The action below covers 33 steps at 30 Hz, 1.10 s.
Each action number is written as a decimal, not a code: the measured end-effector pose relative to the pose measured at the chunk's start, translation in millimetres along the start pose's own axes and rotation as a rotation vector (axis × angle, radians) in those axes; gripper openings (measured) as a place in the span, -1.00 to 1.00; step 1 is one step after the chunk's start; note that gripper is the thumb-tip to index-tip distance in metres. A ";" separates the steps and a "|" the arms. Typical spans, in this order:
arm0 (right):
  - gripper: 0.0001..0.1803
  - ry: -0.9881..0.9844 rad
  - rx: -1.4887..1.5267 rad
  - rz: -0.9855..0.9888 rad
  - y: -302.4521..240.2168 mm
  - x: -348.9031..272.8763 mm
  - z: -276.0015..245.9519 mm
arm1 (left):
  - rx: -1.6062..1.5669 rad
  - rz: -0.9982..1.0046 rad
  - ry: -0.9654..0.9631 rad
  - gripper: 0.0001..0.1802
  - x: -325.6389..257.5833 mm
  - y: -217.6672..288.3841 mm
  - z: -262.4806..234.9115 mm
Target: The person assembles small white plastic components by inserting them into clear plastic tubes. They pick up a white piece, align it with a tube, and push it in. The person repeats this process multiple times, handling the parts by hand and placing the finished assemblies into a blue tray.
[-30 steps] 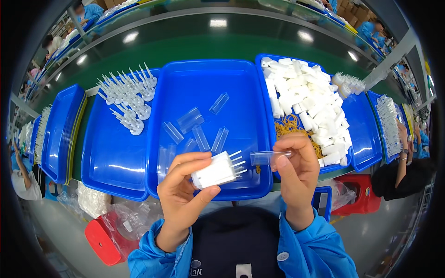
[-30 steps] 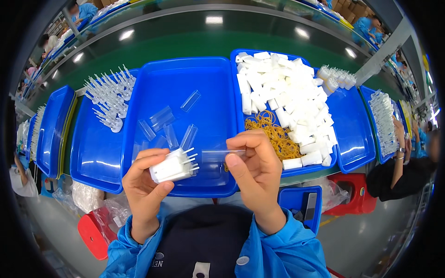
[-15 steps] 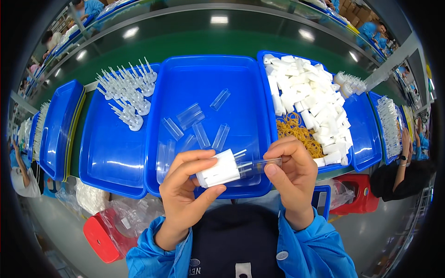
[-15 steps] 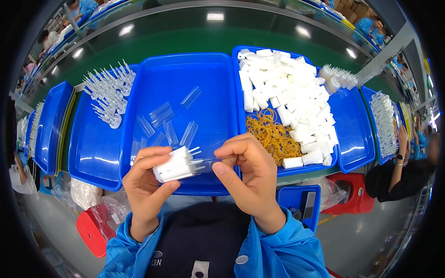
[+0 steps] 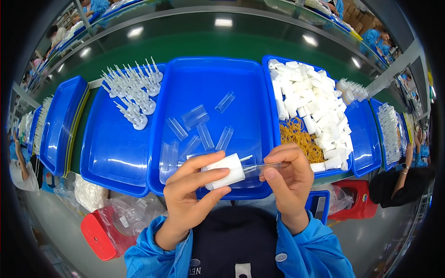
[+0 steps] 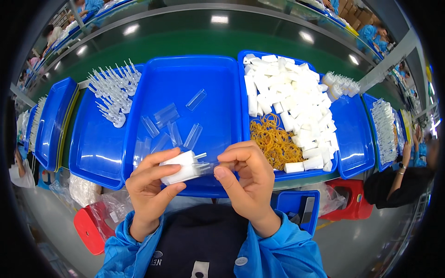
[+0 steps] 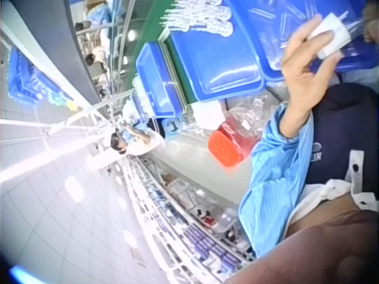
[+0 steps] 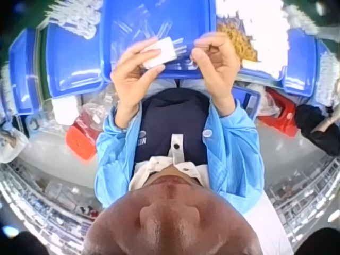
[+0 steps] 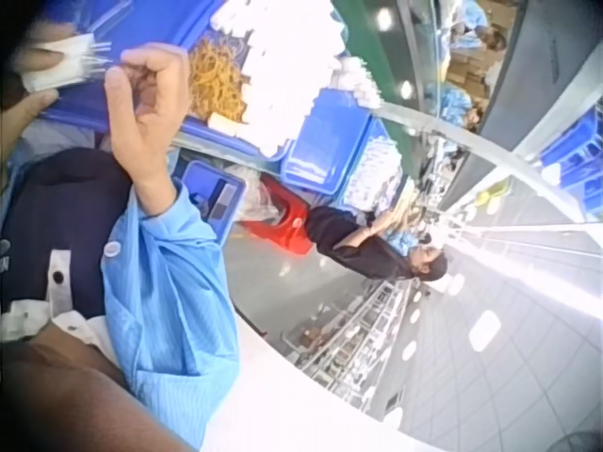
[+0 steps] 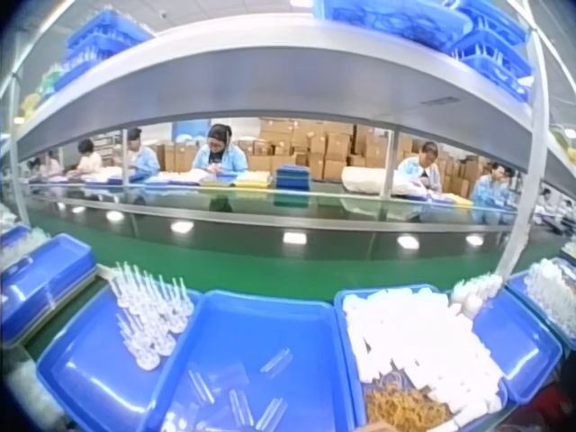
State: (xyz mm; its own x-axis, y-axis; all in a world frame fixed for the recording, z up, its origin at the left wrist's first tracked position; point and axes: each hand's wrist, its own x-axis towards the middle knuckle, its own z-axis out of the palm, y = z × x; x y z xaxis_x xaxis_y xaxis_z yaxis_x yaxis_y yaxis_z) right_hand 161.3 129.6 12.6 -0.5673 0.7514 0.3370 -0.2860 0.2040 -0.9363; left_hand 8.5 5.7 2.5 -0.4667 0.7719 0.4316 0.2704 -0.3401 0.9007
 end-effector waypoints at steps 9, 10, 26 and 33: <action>-0.42 0.007 0.024 0.053 5.1 8.3 13.6 | 0.245 0.143 0.073 -0.48 -1.5 -6.8 10.4; -0.35 0.013 -0.041 0.000 9.3 7.1 17.4 | 0.327 0.182 0.115 -0.45 0.0 -7.1 14.9; -0.10 0.044 -0.823 -0.253 7.9 -2.3 33.6 | 0.594 0.341 0.183 -0.25 -4.0 -11.3 26.3; -0.19 -0.041 -0.877 -0.347 6.1 0.1 35.5 | 0.631 0.331 0.191 -0.37 -3.7 -10.0 22.6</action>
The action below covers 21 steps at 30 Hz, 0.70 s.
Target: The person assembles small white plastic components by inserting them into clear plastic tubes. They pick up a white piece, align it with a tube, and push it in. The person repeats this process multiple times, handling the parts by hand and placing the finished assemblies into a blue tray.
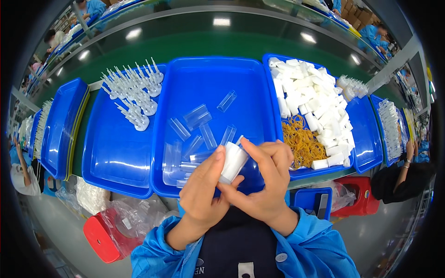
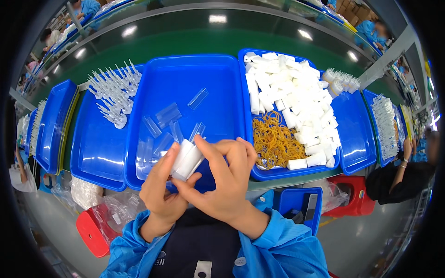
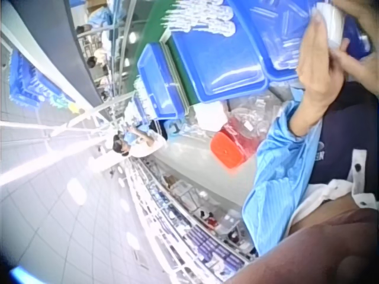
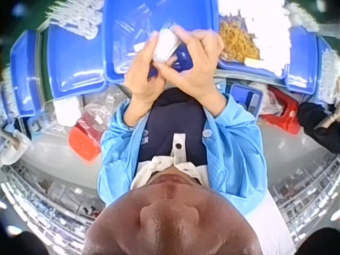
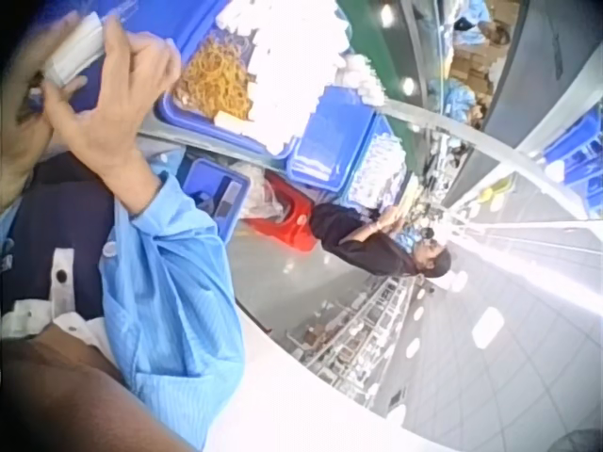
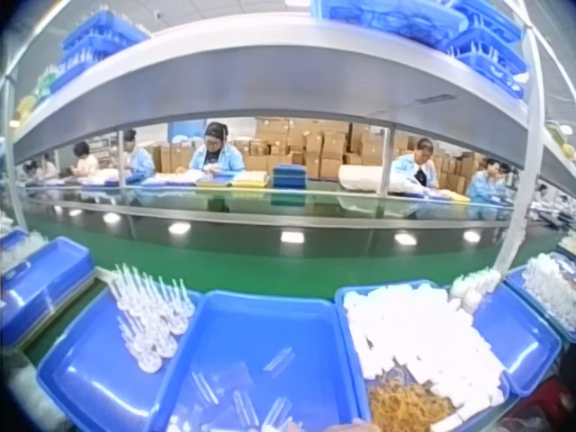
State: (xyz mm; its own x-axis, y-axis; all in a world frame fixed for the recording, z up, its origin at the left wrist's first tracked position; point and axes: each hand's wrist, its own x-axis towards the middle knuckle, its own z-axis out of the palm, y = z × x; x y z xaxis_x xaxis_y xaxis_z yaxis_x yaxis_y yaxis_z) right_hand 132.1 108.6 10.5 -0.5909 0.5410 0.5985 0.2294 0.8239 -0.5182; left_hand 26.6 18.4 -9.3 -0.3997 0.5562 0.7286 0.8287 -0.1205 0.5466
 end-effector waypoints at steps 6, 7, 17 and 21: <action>-0.48 -0.116 0.162 -0.021 20.1 15.7 -5.0 | -0.294 -0.281 0.208 -0.41 2.6 -33.6 -32.5; -0.49 -0.190 0.050 -0.081 25.4 16.5 -3.9 | -0.342 -0.313 0.235 -0.43 2.4 -36.9 -35.9; -0.70 -0.342 -0.005 0.033 19.7 18.1 15.0 | -0.803 -0.504 0.132 -0.60 5.3 -26.0 -40.1; -0.73 -0.280 0.020 0.121 24.5 12.3 16.0 | -0.811 -0.509 0.081 -0.55 5.2 -19.4 -33.4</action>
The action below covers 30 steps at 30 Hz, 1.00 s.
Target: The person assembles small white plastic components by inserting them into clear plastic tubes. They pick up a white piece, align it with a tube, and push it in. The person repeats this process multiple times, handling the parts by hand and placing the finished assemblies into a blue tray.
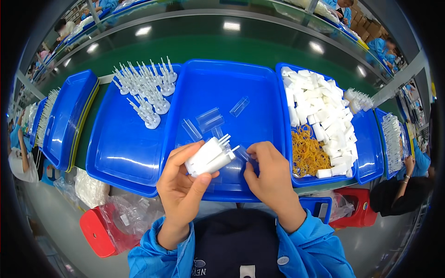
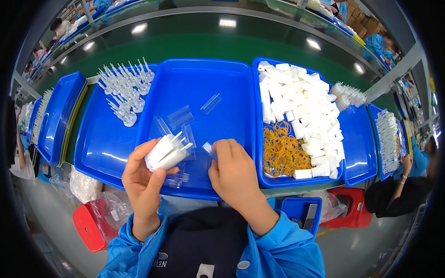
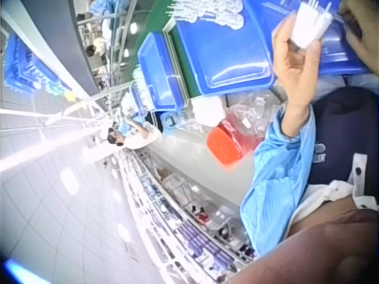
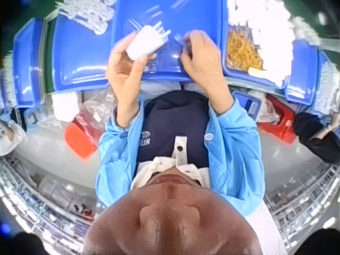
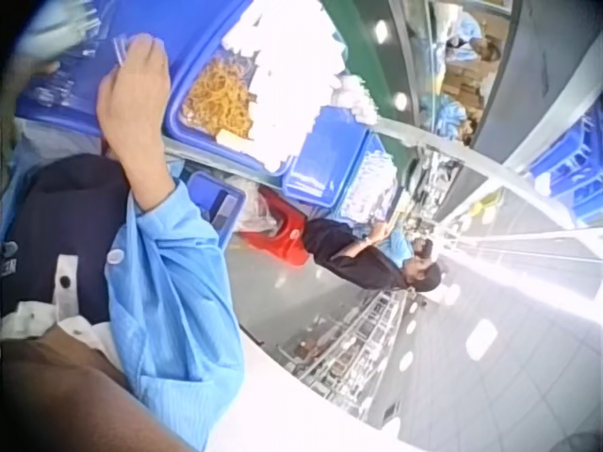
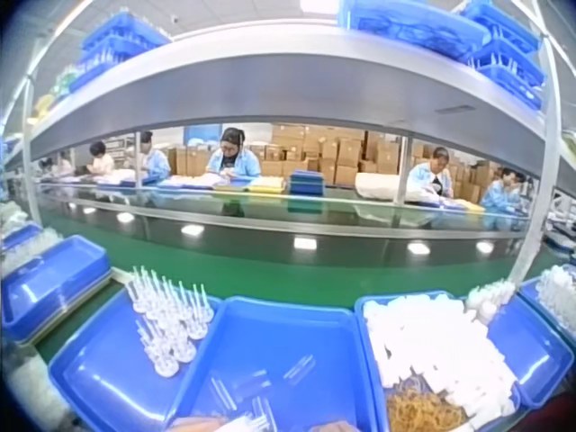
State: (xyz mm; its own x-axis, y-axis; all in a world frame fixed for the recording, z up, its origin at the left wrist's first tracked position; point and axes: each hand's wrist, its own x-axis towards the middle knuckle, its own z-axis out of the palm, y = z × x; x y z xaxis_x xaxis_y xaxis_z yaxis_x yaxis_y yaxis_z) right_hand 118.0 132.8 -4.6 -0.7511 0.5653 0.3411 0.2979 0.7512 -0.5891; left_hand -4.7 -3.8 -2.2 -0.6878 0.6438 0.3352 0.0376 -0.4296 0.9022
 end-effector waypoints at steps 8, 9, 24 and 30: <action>-0.88 0.285 0.858 0.106 2.1 -0.2 -38.0 | 0.165 0.070 -0.119 -0.54 -0.2 1.6 2.5; -0.87 0.274 0.944 0.118 2.2 -1.4 -39.4 | 0.174 0.071 -0.133 -0.55 -0.6 2.6 4.3; -0.78 0.155 0.902 0.099 -0.9 -8.7 -40.5 | 0.220 -0.041 -0.209 -0.53 -4.7 9.5 11.8; -0.83 0.161 0.941 0.109 -6.1 -7.7 -42.0 | 0.230 -0.032 -0.211 -0.52 -4.6 8.8 11.1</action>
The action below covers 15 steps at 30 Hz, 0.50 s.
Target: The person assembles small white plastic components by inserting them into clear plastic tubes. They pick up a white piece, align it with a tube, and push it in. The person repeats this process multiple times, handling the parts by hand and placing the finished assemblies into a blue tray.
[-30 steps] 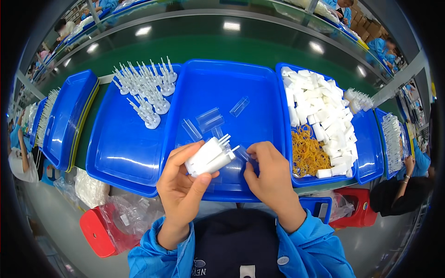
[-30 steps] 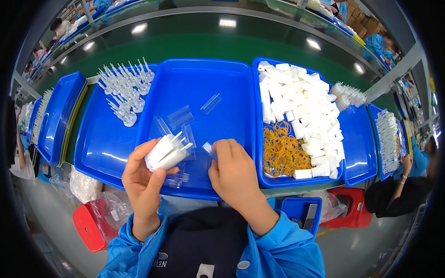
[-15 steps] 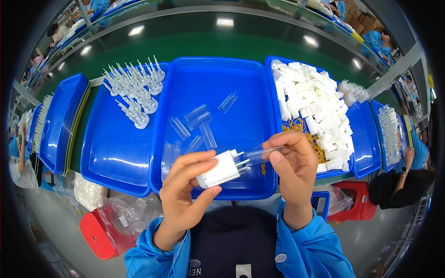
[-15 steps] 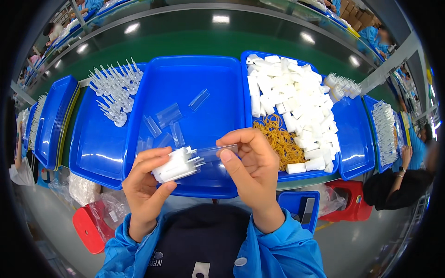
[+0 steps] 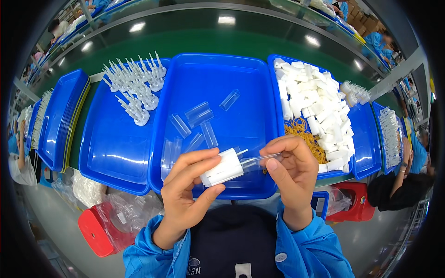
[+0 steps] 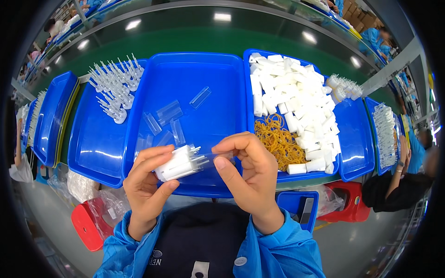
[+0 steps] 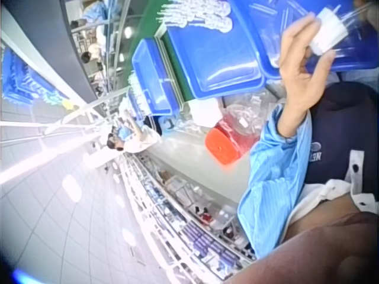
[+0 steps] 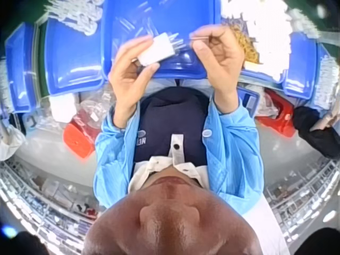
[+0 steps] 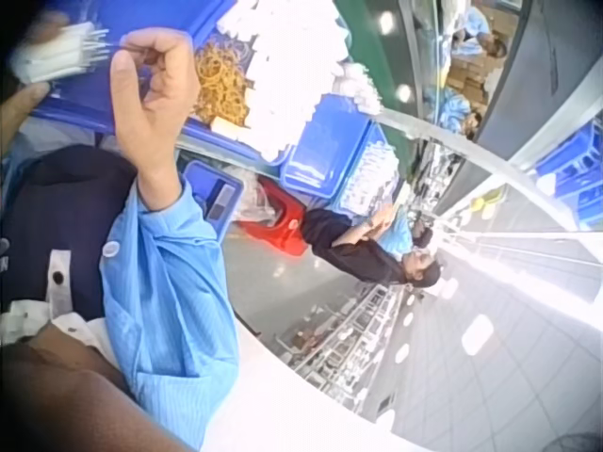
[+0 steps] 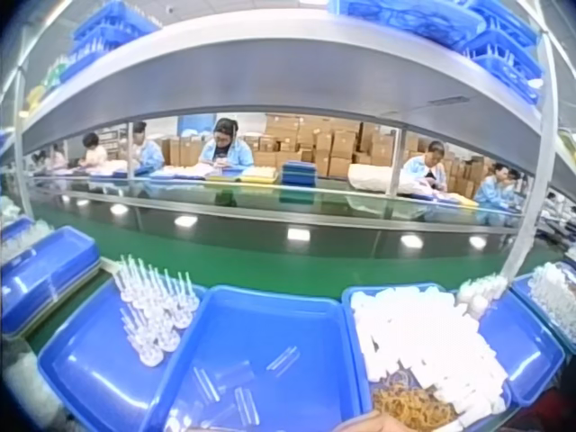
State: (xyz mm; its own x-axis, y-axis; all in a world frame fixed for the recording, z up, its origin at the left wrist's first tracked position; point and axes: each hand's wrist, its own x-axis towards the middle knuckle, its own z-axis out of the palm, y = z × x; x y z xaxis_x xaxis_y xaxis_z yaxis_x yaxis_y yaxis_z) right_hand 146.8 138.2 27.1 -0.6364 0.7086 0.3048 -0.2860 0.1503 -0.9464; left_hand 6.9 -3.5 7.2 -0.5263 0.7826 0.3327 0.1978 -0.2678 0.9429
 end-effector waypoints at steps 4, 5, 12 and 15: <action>-0.84 0.001 -0.041 -0.016 0.0 -1.7 0.1 | 0.015 0.006 -0.007 -0.51 -0.6 -2.7 -0.4; -0.83 0.008 -0.058 -0.032 1.2 -2.9 0.8 | 0.032 0.034 0.000 -0.51 -0.4 -3.4 0.4; -0.81 0.070 0.033 -0.080 9.9 -9.1 6.7 | 0.248 0.208 -0.051 -0.52 5.4 -2.5 -3.7; -0.79 0.073 0.030 -0.150 14.5 -10.8 6.3 | 0.338 0.237 -0.090 -0.55 8.2 3.7 -5.1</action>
State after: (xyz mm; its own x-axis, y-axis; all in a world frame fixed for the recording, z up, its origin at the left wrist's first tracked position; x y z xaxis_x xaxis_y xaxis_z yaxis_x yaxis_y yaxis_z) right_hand 145.1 128.4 10.7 -0.5314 0.7281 0.4331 -0.3959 0.2385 -0.8868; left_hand -0.9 -1.0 13.4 -0.3622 0.7716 0.5229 0.5726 -0.2584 0.7780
